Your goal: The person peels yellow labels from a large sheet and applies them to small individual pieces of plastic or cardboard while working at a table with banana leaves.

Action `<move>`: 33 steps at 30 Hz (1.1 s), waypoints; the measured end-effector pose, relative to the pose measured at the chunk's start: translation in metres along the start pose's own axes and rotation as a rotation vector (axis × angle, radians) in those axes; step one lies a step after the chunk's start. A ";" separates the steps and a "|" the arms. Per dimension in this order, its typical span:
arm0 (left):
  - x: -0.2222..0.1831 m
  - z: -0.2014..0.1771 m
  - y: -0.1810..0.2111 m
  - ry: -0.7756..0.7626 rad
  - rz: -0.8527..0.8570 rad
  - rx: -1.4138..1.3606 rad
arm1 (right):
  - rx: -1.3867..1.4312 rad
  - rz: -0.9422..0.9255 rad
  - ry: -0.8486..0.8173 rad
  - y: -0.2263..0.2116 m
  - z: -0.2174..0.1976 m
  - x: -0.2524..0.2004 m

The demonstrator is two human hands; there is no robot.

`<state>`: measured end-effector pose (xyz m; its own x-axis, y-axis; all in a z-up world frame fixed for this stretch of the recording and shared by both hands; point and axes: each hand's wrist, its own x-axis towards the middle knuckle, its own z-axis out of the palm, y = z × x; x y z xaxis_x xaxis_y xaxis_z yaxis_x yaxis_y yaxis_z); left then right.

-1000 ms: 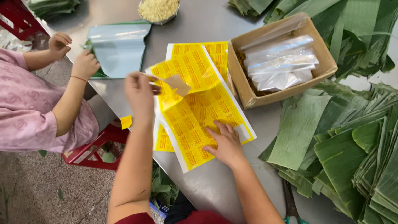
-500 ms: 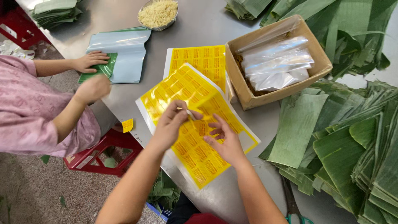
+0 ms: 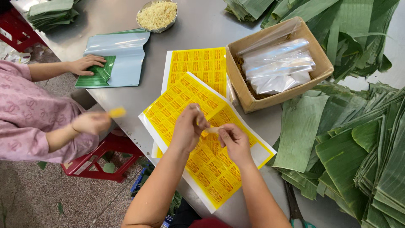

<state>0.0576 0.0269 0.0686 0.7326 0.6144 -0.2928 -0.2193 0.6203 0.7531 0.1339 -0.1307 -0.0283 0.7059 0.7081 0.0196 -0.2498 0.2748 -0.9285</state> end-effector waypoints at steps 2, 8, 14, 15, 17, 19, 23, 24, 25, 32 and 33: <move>0.013 -0.011 0.008 0.184 -0.011 -0.146 | 0.060 -0.075 0.059 -0.004 0.002 0.003; -0.015 -0.064 0.051 0.239 0.206 -0.104 | 0.351 0.051 0.223 -0.009 -0.019 0.015; -0.045 -0.077 0.038 0.086 0.082 -0.264 | 0.170 0.227 0.037 0.014 -0.008 0.007; -0.040 -0.071 0.032 0.038 0.058 -0.293 | -0.021 0.259 -0.001 0.014 -0.003 0.007; -0.034 -0.056 0.017 -0.013 0.002 -0.361 | -0.189 0.415 -0.060 0.011 0.010 0.001; -0.026 -0.038 0.004 -0.093 -0.067 -0.441 | -0.201 0.463 -0.118 0.006 0.019 -0.005; -0.022 -0.003 -0.009 -0.193 -0.083 -0.465 | -0.090 0.352 -0.127 0.005 0.022 -0.005; -0.022 0.006 -0.010 -0.210 -0.108 -0.459 | -0.106 0.324 -0.098 0.007 0.021 -0.002; -0.023 0.013 -0.012 -0.223 -0.134 -0.455 | -0.163 0.274 -0.090 0.011 0.020 -0.002; -0.032 0.033 -0.032 -0.296 -0.294 -0.273 | -0.297 -0.070 0.008 0.034 0.020 -0.010; -0.033 0.033 -0.033 -0.300 -0.301 -0.272 | -0.303 -0.106 0.042 0.033 0.020 -0.011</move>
<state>0.0625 -0.0302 0.0729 0.9334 0.2466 -0.2606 -0.1010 0.8776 0.4687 0.1052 -0.1164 -0.0514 0.7455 0.6568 0.1131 0.0309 0.1354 -0.9903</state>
